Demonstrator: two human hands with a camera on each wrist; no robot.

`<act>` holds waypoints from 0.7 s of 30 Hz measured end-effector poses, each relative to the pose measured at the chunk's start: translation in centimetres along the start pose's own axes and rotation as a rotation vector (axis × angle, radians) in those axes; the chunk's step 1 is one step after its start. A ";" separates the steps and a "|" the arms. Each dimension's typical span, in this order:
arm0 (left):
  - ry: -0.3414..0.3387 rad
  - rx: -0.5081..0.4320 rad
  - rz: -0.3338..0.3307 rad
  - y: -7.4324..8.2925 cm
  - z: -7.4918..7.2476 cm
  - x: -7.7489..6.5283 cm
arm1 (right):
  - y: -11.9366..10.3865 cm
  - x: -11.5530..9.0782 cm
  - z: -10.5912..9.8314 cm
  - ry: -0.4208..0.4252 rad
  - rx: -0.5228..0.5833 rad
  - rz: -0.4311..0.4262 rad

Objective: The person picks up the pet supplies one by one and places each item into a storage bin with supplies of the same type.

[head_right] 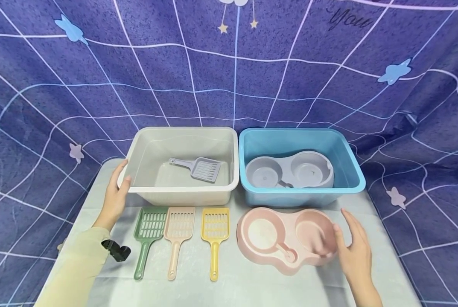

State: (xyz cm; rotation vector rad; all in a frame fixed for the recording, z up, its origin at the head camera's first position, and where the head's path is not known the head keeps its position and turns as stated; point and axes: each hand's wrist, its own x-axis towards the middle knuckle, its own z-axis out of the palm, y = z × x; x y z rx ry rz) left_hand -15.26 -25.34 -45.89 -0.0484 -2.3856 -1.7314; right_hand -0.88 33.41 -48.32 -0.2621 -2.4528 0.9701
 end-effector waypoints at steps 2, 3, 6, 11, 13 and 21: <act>-0.003 -0.015 -0.005 0.7 0.0 -0.2 | -0.2 -0.2 0.4 0.019 0.025 -0.030; -0.004 -0.022 -0.006 1.1 0.0 -0.4 | -0.4 -0.3 0.6 0.023 0.039 -0.047; -0.004 -0.035 -0.030 1.0 -0.1 -0.4 | -0.8 -0.7 1.2 0.019 0.066 -0.071; 0.005 -0.061 -0.061 0.6 0.3 -0.4 | -1.5 -1.3 2.0 -0.042 0.074 -0.040; 0.005 -0.071 -0.067 0.1 0.3 -0.2 | -1.7 -1.5 2.3 -0.064 0.070 -0.030; -0.032 -0.114 -0.036 -2.2 -0.5 0.3 | -2.5 -1.6 3.5 -0.086 0.117 -0.093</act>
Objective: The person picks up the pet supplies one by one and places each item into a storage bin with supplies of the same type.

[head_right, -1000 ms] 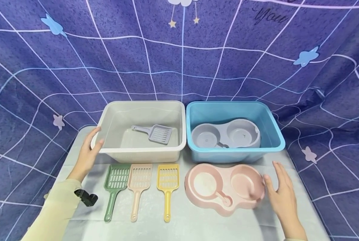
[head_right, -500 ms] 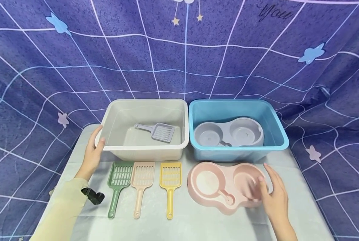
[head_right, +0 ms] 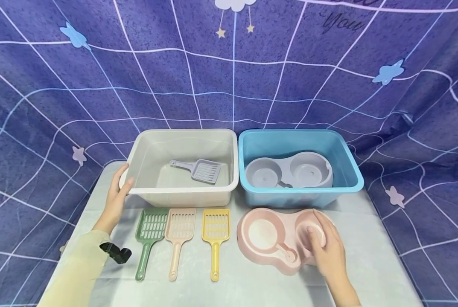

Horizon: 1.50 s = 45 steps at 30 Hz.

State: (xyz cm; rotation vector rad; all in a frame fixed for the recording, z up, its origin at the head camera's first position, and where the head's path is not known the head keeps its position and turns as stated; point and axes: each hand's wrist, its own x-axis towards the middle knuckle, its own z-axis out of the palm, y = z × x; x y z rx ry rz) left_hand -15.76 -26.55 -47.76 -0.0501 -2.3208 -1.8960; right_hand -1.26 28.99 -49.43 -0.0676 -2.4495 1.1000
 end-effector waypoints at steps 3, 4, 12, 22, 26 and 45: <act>-0.043 -0.066 0.018 0.0 -0.5 -0.2 | -0.3 0.3 0.6 -0.010 0.028 -0.050; -0.056 -0.087 0.020 0.1 -0.7 -0.3 | -0.4 0.4 0.8 -0.014 0.033 -0.065; -0.096 -0.089 0.016 -0.1 -1.0 -1.2 | -1.7 0.4 2.4 -0.032 0.097 -0.151; -0.071 -0.006 0.054 -0.8 -0.6 -2.1 | -2.7 -0.3 4.2 -0.114 0.019 -0.075; -0.055 0.036 0.019 -0.9 -0.5 -2.0 | -3.0 -0.9 5.0 -0.170 -0.022 -0.072; 0.040 -0.128 -0.053 0.7 1.5 -2.3 | -6.8 -3.2 9.8 -0.284 0.155 -0.063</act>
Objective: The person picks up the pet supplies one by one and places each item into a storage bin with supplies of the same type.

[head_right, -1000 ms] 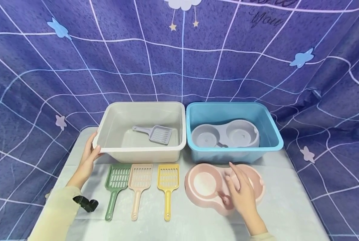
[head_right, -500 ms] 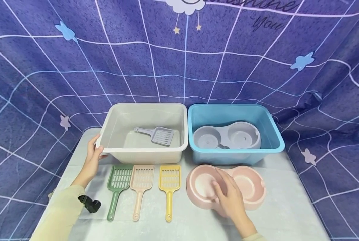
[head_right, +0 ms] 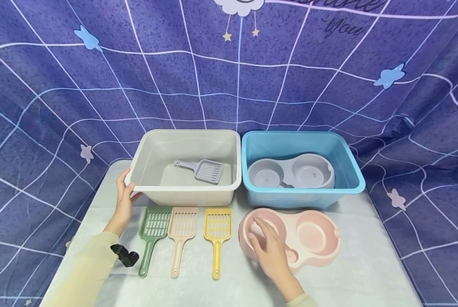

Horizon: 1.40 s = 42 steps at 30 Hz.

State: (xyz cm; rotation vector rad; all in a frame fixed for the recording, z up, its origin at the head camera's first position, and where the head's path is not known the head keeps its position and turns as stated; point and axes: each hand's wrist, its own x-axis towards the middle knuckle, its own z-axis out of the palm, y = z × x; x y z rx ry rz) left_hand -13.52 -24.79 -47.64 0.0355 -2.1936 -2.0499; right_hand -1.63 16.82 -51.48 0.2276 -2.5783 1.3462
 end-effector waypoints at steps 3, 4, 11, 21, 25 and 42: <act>0.032 -0.031 0.011 0.9 0.7 -0.4 | -0.4 0.0 0.4 -0.002 0.023 0.001; 0.042 -0.040 0.017 0.9 0.9 -0.5 | -0.6 0.0 0.5 -0.002 0.029 0.002; 0.097 -0.100 0.033 -0.9 0.8 0.0 | -1.1 0.1 1.1 0.005 0.051 0.036; 0.124 -0.106 0.047 -2.0 0.3 0.2 | -1.7 -0.1 2.7 0.037 0.142 -0.005; 0.102 -0.062 0.010 -2.0 0.0 0.2 | -2.0 -0.4 3.2 0.008 0.158 0.039; 0.069 -0.053 -0.043 -0.8 0.1 -0.2 | -2.7 -1.5 5.1 -0.153 0.298 0.219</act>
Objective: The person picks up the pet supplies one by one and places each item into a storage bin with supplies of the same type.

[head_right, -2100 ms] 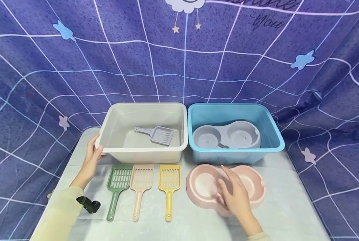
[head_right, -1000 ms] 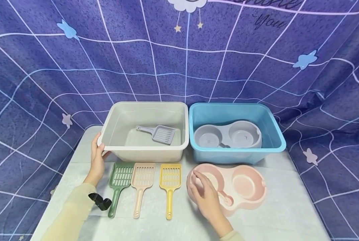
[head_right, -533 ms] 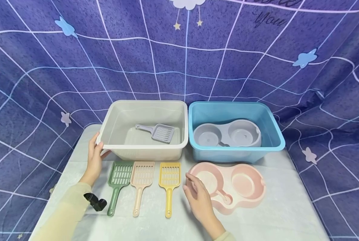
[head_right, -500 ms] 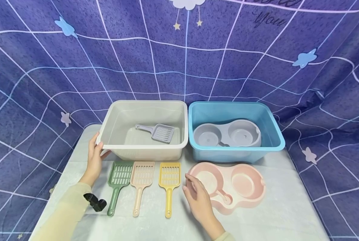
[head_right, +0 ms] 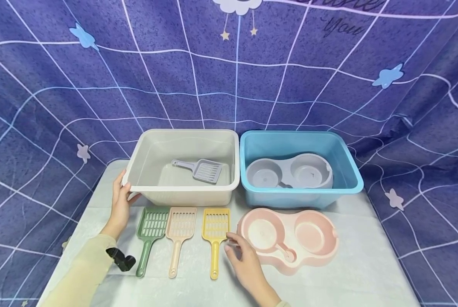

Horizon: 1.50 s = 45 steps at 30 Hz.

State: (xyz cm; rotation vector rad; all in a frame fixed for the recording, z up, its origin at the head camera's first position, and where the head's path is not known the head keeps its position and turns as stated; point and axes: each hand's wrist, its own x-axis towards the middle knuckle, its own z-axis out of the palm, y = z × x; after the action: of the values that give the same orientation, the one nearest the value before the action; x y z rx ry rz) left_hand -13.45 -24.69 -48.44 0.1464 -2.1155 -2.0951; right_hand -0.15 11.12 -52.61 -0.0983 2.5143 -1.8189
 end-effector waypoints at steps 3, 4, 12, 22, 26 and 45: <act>0.007 0.003 -0.002 -0.7 -0.1 0.3 | 0.3 -0.2 0.2 -0.033 -0.034 0.006; 0.009 0.001 0.001 -0.8 -0.1 0.3 | 0.4 -0.3 0.3 -0.040 -0.047 0.006; 0.025 0.010 0.024 -0.6 0.3 -0.4 | 0.8 -0.3 0.8 -0.077 -0.100 0.069; 0.056 -0.035 -0.006 -0.7 0.2 -0.4 | 1.1 -0.3 1.5 -0.206 0.051 0.212; 0.067 -0.059 -0.002 -0.5 0.3 -0.4 | 1.4 -0.1 1.9 -0.235 0.098 0.249; 0.072 -0.095 0.032 1.4 1.7 -1.0 | 2.2 0.4 2.8 -0.271 0.324 0.390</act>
State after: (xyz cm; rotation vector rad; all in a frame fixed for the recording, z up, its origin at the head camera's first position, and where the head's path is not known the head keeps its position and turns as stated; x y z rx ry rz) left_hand -12.72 -22.86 -47.05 0.1721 -1.9615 -2.1334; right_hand -0.47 9.16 -55.53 0.1372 1.8753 -1.8668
